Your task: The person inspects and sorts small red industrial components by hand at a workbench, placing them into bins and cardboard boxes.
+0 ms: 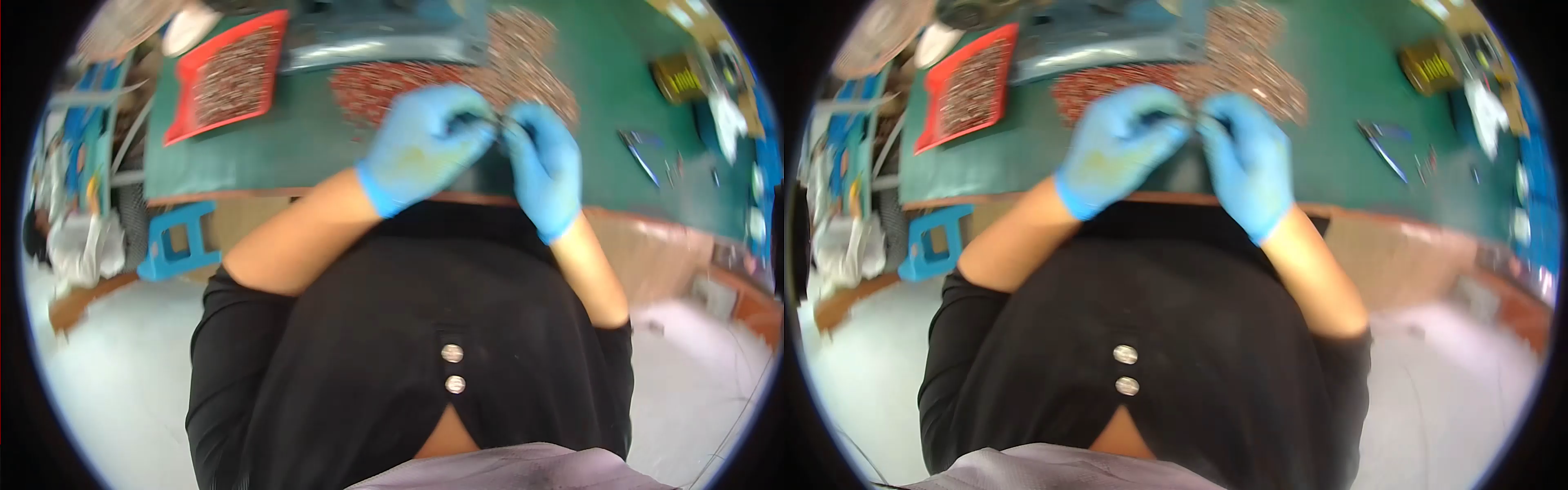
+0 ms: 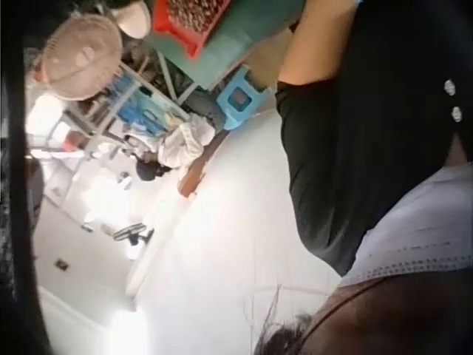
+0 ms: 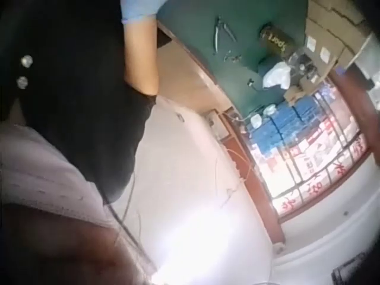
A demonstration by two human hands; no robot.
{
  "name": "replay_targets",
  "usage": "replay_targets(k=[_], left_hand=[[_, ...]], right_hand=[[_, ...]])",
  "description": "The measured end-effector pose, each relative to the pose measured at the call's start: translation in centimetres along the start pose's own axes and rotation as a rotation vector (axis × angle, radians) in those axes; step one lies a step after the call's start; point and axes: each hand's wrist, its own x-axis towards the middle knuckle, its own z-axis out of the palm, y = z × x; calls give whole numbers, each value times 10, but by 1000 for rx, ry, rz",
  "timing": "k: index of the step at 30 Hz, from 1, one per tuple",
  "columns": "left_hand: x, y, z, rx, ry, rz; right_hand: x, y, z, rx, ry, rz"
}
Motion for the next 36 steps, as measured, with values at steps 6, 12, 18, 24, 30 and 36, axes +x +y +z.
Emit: replay_targets(k=[6,12,18,24,30,36], left_hand=[[-4,1,-7,-235,-3,-101],[-17,-2,-11,-452,32,-198],[-31,-3,-23,-111,19,-109],[-40,-20,-87,448,218,10],[-66,-22,-122,529,121,-170],[-60,-19,-101,608,-38,-108]], right_hand=[[2,-7,3,-103,2,-25],[6,-11,-1,-162,-128,-118],[8,-23,6,-385,-234,-312],[7,-8,4,-454,-319,-214],[2,-3,3,-154,-233,6],[10,-13,17,-95,-299,-11]])
